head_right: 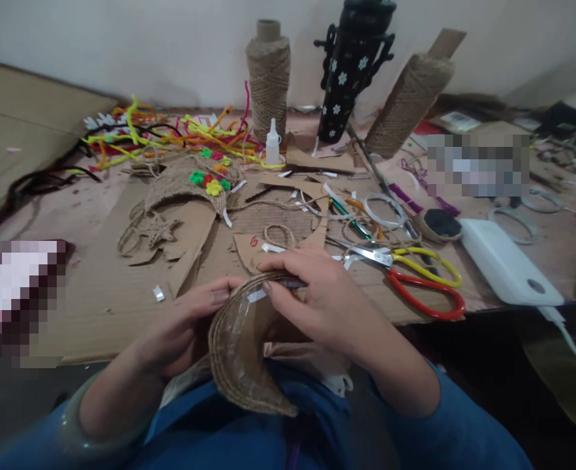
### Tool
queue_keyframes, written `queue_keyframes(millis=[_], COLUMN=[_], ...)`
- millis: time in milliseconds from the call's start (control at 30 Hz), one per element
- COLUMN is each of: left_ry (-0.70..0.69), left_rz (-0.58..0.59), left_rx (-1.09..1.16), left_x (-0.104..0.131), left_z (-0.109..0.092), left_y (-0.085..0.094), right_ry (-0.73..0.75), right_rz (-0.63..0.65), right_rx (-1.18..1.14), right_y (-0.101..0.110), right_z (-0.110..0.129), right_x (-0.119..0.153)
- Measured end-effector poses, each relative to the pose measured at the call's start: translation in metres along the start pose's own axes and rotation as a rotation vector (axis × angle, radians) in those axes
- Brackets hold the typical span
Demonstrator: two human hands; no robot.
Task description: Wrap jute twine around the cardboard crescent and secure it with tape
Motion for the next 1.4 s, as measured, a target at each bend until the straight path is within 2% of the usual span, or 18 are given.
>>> queue_keyframes(millis=[167,233,267,400,433,633,800,900,1000,1200,1400], left_ry=[0.0,-0.01,-0.011,-0.012,-0.012,-0.094,-0.149,-0.187,-0.138,-0.019,0.079], left_rz=[0.137,0.161,0.167,0.124,0.11,0.026,0.016,0.025,0.051,0.107,0.1], left_rx=[0.1,0.127,0.134,0.116,0.102,0.018,-0.033,-0.032,0.006,0.018,0.12], left_x=[0.003,0.004,0.005,0.005,0.005,0.001,-0.002,-0.002,-0.002,-0.001,-0.001], left_z=[0.0,0.001,0.002,0.006,0.007,0.0,-0.005,-0.009,-0.006,0.005,0.01], left_y=[-0.013,-0.014,-0.013,-0.007,-0.006,-0.002,-0.002,-0.004,-0.007,-0.01,-0.011], right_ry=[0.0,0.03,0.064,0.183,0.191,0.272,0.304,0.316,0.292,0.09,-0.013], right_rz=[0.039,0.005,-0.053,-0.469,-0.511,-0.348,-0.319,-0.29,-0.24,-0.049,-0.133], right_rx=[0.005,0.019,0.029,0.089,0.096,0.071,0.184,0.227,0.203,0.073,-0.076], right_y=[-0.002,0.001,0.005,0.033,0.033,-0.003,-0.014,-0.014,-0.006,0.004,0.014], right_z=[0.002,0.005,0.008,0.021,0.023,0.036,0.047,0.048,0.04,0.008,-0.008], right_x=[-0.002,0.0,0.002,0.025,0.029,0.028,0.019,0.013,0.009,0.005,0.01])
Point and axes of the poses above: each hand's wrist, its own x-axis away from the middle knuckle, its own y-axis out of the back of the hand, z = x × y, the point moved 9 cm from there along -x, towards the middle knuckle, and after that the axes turned 15 degrees about -x, right-handed, at the moved point
